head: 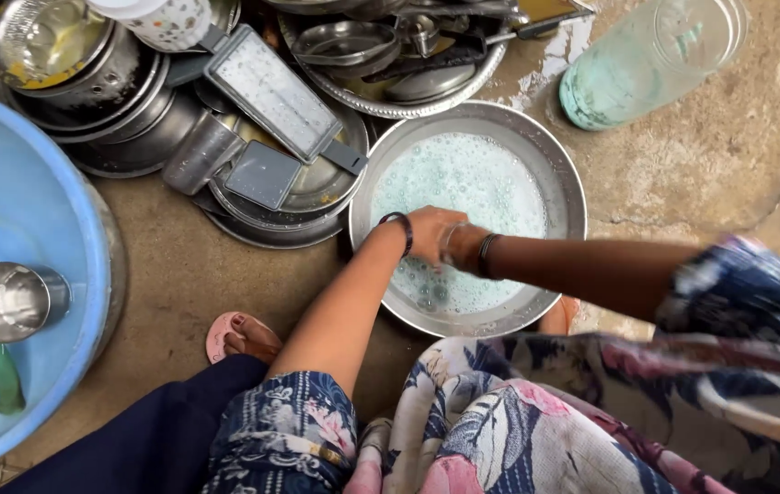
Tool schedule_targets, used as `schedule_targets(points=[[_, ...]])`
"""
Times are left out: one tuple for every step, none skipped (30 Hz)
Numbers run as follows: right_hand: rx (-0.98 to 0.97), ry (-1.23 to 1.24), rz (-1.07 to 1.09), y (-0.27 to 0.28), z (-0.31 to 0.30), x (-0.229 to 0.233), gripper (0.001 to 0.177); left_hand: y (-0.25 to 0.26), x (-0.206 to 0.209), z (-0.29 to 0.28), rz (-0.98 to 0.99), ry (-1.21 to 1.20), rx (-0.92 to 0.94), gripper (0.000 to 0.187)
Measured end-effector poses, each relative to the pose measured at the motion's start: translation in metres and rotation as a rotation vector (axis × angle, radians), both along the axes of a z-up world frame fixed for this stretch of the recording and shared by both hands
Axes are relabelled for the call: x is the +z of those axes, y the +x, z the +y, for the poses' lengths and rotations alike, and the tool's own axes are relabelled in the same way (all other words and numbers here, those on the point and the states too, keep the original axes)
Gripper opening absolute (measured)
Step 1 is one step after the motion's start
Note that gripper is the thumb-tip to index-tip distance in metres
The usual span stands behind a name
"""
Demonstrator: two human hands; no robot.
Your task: Washing and scrubbing various metal dishes in a soapy water basin on the floor.
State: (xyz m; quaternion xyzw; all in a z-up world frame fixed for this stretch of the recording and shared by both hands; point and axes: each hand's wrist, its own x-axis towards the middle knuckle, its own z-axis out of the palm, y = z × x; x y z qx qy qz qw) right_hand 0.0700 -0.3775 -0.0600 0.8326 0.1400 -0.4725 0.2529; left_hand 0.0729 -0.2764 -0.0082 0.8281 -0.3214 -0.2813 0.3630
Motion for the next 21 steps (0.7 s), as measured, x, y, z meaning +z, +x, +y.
schedule_targets(points=[[0.056,-0.090,-0.009,0.003,-0.019,-0.026,0.026,-0.007,0.007,-0.004,0.007,0.002,-0.008,0.080],[0.115,-0.181,-0.020,-0.001,-0.033,-0.054,0.024,-0.012,0.013,-0.007,0.019,-0.009,0.003,0.078],[0.174,-0.271,-0.031,-0.007,-0.023,-0.089,0.023,-0.016,0.021,-0.009,0.030,-0.021,0.014,0.076],[0.176,-0.270,-0.034,-0.010,-0.032,-0.041,0.023,-0.019,0.020,-0.010,0.028,-0.020,0.016,0.076],[0.456,0.108,-0.147,-0.014,-0.041,0.007,0.031,-0.023,0.020,-0.010,-0.062,-0.043,0.074,0.068],[0.727,0.491,-0.253,-0.019,-0.051,0.056,0.040,-0.026,0.021,-0.010,-0.154,-0.066,0.128,0.060],[0.726,0.491,-0.258,-0.018,-0.044,0.065,0.040,-0.029,0.021,-0.005,-0.158,-0.065,0.126,0.060],[0.603,0.383,-0.120,-0.015,-0.040,0.075,0.030,-0.030,0.023,-0.003,-0.212,-0.082,0.163,0.059],[0.481,0.278,0.021,-0.013,-0.037,0.086,0.022,-0.032,0.025,-0.002,-0.265,-0.100,0.200,0.059],[0.478,0.275,0.007,-0.008,-0.042,0.074,0.022,-0.034,0.020,0.000,-0.278,-0.102,0.195,0.059],[0.306,0.403,0.070,-0.003,-0.048,0.063,0.020,-0.037,0.014,0.001,-0.232,-0.107,0.260,0.062],[0.134,0.531,0.124,0.004,-0.053,0.052,0.019,-0.037,0.009,0.003,-0.193,-0.112,0.322,0.066],[0.133,0.531,0.104,0.006,-0.054,0.065,0.019,-0.033,0.009,0.002,-0.212,-0.115,0.314,0.066],[-0.214,0.666,0.095,0.003,-0.054,0.075,0.021,-0.033,0.008,0.003,-0.146,-0.076,0.360,0.070],[-0.564,0.792,0.084,0.000,-0.054,0.085,0.024,-0.033,0.006,0.004,-0.080,-0.037,0.405,0.074],[-0.562,0.791,0.079,-0.001,-0.064,0.094,0.024,-0.035,0.019,0.007,-0.083,-0.041,0.406,0.074],[-0.753,1.046,0.039,-0.002,-0.073,0.103,0.023,-0.037,0.031,0.009,-0.040,-0.037,0.431,0.082],[-0.945,1.299,-0.003,-0.005,-0.084,0.111,0.027,-0.041,0.043,0.011,0.005,-0.033,0.457,0.090],[-0.944,1.296,-0.005,-0.011,-0.087,0.124,0.027,-0.045,0.052,0.006,0.006,-0.036,0.457,0.090],[-0.920,1.158,-0.237,-0.011,-0.088,0.138,0.029,-0.045,0.064,0.003,0.057,-0.047,0.552,0.084],[-0.888,1.009,-0.461,-0.011,-0.088,0.152,0.033,-0.044,0.075,0.001,0.109,-0.058,0.646,0.080]])
